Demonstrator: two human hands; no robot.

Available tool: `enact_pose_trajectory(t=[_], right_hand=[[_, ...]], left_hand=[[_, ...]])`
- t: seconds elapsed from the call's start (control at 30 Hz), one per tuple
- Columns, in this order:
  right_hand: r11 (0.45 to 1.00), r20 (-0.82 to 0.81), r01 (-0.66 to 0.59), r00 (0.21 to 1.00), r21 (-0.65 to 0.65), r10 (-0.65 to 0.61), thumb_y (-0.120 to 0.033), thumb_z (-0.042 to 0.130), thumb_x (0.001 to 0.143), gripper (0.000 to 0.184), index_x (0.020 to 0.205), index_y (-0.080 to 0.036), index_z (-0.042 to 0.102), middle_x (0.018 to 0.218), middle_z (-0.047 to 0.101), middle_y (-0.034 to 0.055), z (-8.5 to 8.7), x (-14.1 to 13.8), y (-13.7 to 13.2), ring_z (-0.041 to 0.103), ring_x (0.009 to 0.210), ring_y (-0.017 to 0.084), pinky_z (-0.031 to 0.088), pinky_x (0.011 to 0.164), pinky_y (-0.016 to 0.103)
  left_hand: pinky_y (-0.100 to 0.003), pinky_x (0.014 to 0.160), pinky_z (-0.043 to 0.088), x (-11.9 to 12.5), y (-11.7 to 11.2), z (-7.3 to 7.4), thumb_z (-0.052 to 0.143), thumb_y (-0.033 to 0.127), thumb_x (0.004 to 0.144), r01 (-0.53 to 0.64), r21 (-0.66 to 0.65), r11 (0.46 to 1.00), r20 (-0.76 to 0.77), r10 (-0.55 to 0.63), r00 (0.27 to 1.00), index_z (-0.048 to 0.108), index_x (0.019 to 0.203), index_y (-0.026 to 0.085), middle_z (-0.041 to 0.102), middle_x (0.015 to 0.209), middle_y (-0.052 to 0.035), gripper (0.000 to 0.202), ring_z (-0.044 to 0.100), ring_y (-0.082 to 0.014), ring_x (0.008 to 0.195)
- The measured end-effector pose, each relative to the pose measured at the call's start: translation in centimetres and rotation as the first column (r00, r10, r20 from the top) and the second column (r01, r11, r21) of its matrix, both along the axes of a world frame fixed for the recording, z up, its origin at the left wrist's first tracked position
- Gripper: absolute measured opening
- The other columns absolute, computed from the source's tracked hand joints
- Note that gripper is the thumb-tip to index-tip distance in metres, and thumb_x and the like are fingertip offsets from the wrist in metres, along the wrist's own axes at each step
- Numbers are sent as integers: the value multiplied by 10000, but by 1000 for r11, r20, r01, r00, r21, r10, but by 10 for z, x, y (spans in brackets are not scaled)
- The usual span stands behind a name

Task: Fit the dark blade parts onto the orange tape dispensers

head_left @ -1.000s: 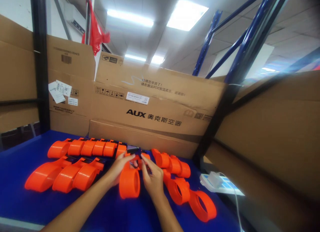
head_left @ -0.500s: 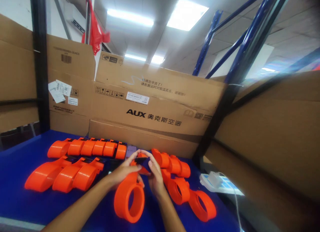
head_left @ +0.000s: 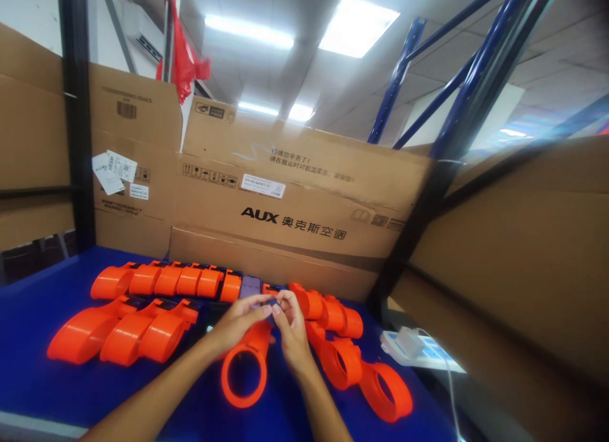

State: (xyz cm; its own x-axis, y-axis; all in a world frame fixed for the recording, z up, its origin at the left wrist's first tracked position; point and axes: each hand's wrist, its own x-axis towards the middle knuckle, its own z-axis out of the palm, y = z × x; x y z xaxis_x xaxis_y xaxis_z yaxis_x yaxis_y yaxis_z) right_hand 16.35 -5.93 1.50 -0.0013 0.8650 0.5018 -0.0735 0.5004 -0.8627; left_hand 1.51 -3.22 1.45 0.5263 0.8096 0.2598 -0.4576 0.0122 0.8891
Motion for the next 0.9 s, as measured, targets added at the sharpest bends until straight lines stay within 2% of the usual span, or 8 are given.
enact_pose_trajectory(t=[0.13, 0.27, 0.37, 0.47, 0.57, 0.67, 0.77, 0.9], right_hand=[[999, 9, 39, 999, -31, -39, -544, 630, 863, 372, 1066, -244, 547, 852, 607, 4, -2, -1, 5, 565, 725, 151, 450, 576, 223], [985, 23, 63, 998, -160, -60, -632, 469, 912, 440, 1037, -221, 562, 692, 601, -13, -14, 0, 13, 530, 522, 124, 409, 461, 220], [968, 179, 13, 983, -251, 33, -579, 589, 860, 370, 932, -217, 583, 578, 570, -54, -25, -4, 12, 431, 385, 87, 314, 381, 195], [969, 327, -81, 932, -233, 157, -470, 730, 767, 347, 979, -212, 635, 591, 608, -52, -29, -11, 5, 503, 451, 102, 394, 447, 203], [968, 417, -161, 879, -193, 230, -353, 775, 724, 362, 1037, -207, 666, 669, 663, -31, -29, -20, -2, 578, 580, 137, 466, 550, 230], [963, 445, -199, 857, -182, 261, -304, 750, 735, 298, 1005, -194, 690, 740, 692, -13, -28, -25, -5, 597, 645, 152, 488, 599, 247], [965, 440, -193, 861, -180, 254, -306, 750, 722, 244, 926, -181, 702, 744, 695, -8, -28, -23, -2, 594, 655, 154, 487, 600, 247], [987, 389, -23, 917, -159, 84, -334, 732, 734, 199, 840, -171, 690, 622, 635, -19, -25, -9, 7, 521, 531, 113, 408, 488, 202]], left_hand=[[-317, 773, 535, 1, 6, 0, 789, 338, 740, -78, -70, 994, 24, 80, 996, 708, 1130, 145, 759, 975, -102, 442, 705, -249, 881], [-301, 564, 525, -8, 17, 7, 703, 474, 775, -107, -325, 940, 136, 158, 978, 706, 1032, 96, 747, 732, -107, 457, 693, -229, 606], [-268, 481, 489, -22, 21, 12, 661, 505, 799, -100, -424, 900, 260, 226, 939, 687, 1021, 118, 737, 691, -83, 447, 641, -180, 490], [-258, 450, 475, -30, 19, 18, 641, 530, 807, -96, -473, 876, 326, 275, 905, 681, 945, 125, 708, 627, -54, 430, 578, -142, 409], [-254, 435, 467, -29, 16, 23, 648, 520, 800, -112, -480, 870, 362, 313, 878, 667, 889, 130, 705, 629, -54, 400, 579, -143, 408], [-256, 435, 466, -25, 14, 23, 653, 514, 800, -104, -474, 875, 353, 296, 888, 667, 873, 131, 718, 654, -65, 390, 593, -151, 422], [-267, 457, 478, -24, 16, 18, 627, 550, 819, -50, -489, 871, 295, 219, 930, 685, 867, 107, 698, 604, -76, 450, 614, -173, 453], [-255, 453, 455, -24, 19, 10, 601, 578, 838, 58, -508, 860, 265, 92, 960, 704, 906, 95, 664, 541, -62, 499, 587, -162, 433]])
